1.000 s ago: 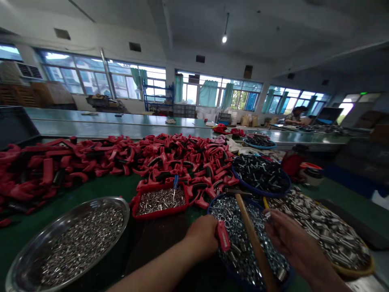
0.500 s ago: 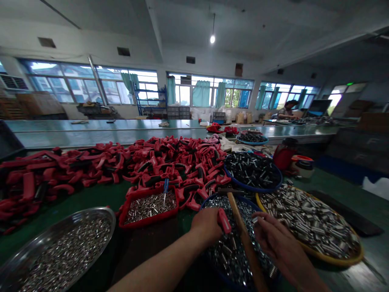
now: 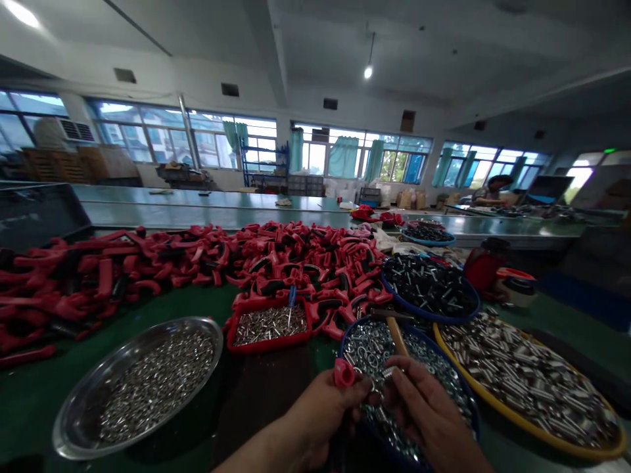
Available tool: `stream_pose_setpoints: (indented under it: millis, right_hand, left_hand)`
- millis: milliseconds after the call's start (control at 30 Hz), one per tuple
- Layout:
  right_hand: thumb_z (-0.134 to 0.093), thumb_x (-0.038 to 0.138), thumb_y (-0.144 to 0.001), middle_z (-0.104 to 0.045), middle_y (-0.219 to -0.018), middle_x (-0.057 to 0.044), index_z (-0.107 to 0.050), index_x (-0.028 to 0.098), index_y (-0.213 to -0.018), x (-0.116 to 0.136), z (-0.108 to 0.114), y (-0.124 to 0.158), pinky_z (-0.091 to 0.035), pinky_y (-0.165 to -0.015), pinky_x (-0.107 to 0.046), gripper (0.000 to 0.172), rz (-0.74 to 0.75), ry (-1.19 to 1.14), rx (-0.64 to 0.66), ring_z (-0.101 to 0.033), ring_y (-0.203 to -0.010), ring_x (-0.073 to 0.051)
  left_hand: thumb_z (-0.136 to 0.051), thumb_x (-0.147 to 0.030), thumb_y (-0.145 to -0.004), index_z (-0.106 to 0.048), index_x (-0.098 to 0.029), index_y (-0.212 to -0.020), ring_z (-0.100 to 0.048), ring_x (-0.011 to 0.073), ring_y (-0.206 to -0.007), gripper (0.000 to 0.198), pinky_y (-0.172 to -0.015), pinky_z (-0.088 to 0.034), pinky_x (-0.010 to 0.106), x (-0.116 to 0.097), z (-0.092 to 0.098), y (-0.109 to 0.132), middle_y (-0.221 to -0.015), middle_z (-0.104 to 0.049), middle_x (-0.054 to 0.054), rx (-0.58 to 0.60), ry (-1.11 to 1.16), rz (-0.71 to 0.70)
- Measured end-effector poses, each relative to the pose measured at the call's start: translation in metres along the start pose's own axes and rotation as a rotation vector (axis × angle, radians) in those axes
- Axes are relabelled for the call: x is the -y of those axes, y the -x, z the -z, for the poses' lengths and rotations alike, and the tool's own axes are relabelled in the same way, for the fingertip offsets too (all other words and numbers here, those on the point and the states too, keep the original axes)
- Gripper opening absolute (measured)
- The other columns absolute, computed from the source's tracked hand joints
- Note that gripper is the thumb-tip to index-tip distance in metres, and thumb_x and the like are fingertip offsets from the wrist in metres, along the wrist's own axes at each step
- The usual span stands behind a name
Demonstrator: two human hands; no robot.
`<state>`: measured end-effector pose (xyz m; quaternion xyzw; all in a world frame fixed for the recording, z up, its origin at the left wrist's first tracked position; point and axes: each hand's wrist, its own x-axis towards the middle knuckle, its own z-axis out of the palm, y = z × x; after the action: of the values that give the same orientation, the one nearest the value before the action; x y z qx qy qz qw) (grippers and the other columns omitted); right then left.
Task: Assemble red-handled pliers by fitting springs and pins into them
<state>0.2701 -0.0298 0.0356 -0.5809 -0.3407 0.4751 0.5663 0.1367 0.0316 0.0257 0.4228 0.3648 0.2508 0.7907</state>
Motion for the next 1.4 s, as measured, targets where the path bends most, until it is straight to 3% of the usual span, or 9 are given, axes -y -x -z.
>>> stream_pose_setpoints:
  millis: [167,433,500,567,667,833,1000,1167,1400]
  right_hand:
    - [-0.067,0.052,-0.062,-0.059,-0.062,0.004,-0.051,0.023,-0.091,-0.002,-0.012,0.002,-0.035,-0.043,-0.015,0.045,-0.055,-0.037,0.029,-0.052,-0.051,-0.007]
    - [-0.06,0.051,-0.069,-0.05,-0.053,0.006,-0.051,0.018,-0.083,-0.01,-0.008,-0.008,-0.016,-0.03,-0.011,0.036,-0.221,0.005,0.264,-0.036,-0.036,-0.002]
    - [-0.056,0.051,-0.072,-0.054,-0.057,0.003,-0.053,0.019,-0.084,-0.007,-0.007,-0.009,-0.027,-0.032,-0.014,0.034,-0.084,0.219,0.301,-0.045,-0.042,-0.007]
    - [-0.054,0.047,-0.075,-0.062,-0.071,-0.002,-0.056,0.022,-0.088,0.0,-0.008,-0.006,-0.044,-0.047,-0.024,0.028,0.183,0.523,0.247,-0.057,-0.06,-0.015]
    - [-0.053,0.039,-0.077,-0.065,-0.09,-0.004,-0.061,0.027,-0.09,0.011,-0.014,0.002,-0.045,-0.075,-0.035,0.019,0.451,0.772,0.176,-0.059,-0.08,-0.021]
    - [-0.051,0.039,-0.079,-0.066,-0.088,-0.004,-0.058,0.025,-0.09,0.026,-0.028,0.01,-0.05,-0.068,-0.032,0.019,0.369,0.575,0.25,-0.062,-0.076,-0.02]
    - [-0.049,0.034,-0.081,-0.066,-0.084,-0.002,-0.059,0.027,-0.09,0.03,-0.038,0.013,-0.049,-0.065,-0.025,0.015,0.537,0.742,0.262,-0.062,-0.074,-0.017]
    - [-0.045,0.027,-0.084,-0.065,-0.092,0.0,-0.055,0.028,-0.098,0.025,-0.038,0.011,-0.049,-0.073,-0.024,0.017,0.741,0.926,0.322,-0.061,-0.083,-0.015]
    - [-0.043,0.025,-0.086,-0.066,-0.092,0.003,-0.05,0.03,-0.101,0.017,-0.04,0.01,-0.051,-0.069,-0.022,0.018,0.905,1.025,0.343,-0.063,-0.082,-0.013]
  left_hand:
    - [-0.071,-0.045,-0.055,-0.057,-0.012,-0.074,-0.037,0.0041,-0.044,0.041,-0.04,-0.028,0.017,0.0,0.008,0.01,-0.061,-0.054,-0.002,0.023,-0.025,-0.041]
    - [-0.07,-0.038,-0.058,-0.056,-0.013,-0.072,-0.037,0.004,-0.043,0.032,-0.042,-0.027,0.017,0.001,0.027,0.02,-0.059,-0.055,-0.002,0.101,-0.089,-0.014]
    - [-0.07,-0.036,-0.058,-0.056,-0.012,-0.067,-0.037,0.0042,-0.043,0.029,-0.042,-0.027,0.017,0.002,0.03,0.02,-0.058,-0.055,-0.002,0.108,-0.11,0.001]
    - [-0.07,-0.037,-0.058,-0.056,-0.012,-0.063,-0.038,0.0045,-0.044,0.029,-0.042,-0.026,0.017,0.003,0.033,0.02,-0.057,-0.055,-0.002,0.084,-0.126,-0.014]
    - [-0.071,-0.038,-0.058,-0.056,-0.012,-0.065,-0.039,0.0046,-0.045,0.031,-0.041,-0.025,0.016,0.004,0.034,0.024,-0.059,-0.055,-0.002,0.066,-0.07,-0.034]
    - [-0.073,-0.029,-0.055,-0.055,-0.015,-0.074,-0.041,0.0052,-0.042,0.029,-0.039,-0.029,0.016,0.013,0.036,0.034,-0.055,-0.051,-0.005,0.062,0.153,0.077]
    - [-0.062,-0.014,-0.059,-0.054,-0.013,-0.073,-0.044,0.0054,-0.04,0.017,-0.039,-0.034,0.015,0.024,0.038,0.032,-0.058,-0.055,-0.001,0.105,0.252,0.151]
    - [-0.051,-0.013,-0.069,-0.053,-0.012,-0.069,-0.042,0.0058,-0.035,0.002,-0.035,-0.029,0.015,0.03,0.043,0.03,-0.053,-0.052,0.0,0.06,0.326,0.235]
    - [-0.047,-0.017,-0.073,-0.054,-0.008,-0.061,-0.041,0.004,-0.038,0.016,-0.036,-0.024,0.012,0.028,0.048,0.035,-0.052,-0.046,0.001,0.109,0.41,0.29]
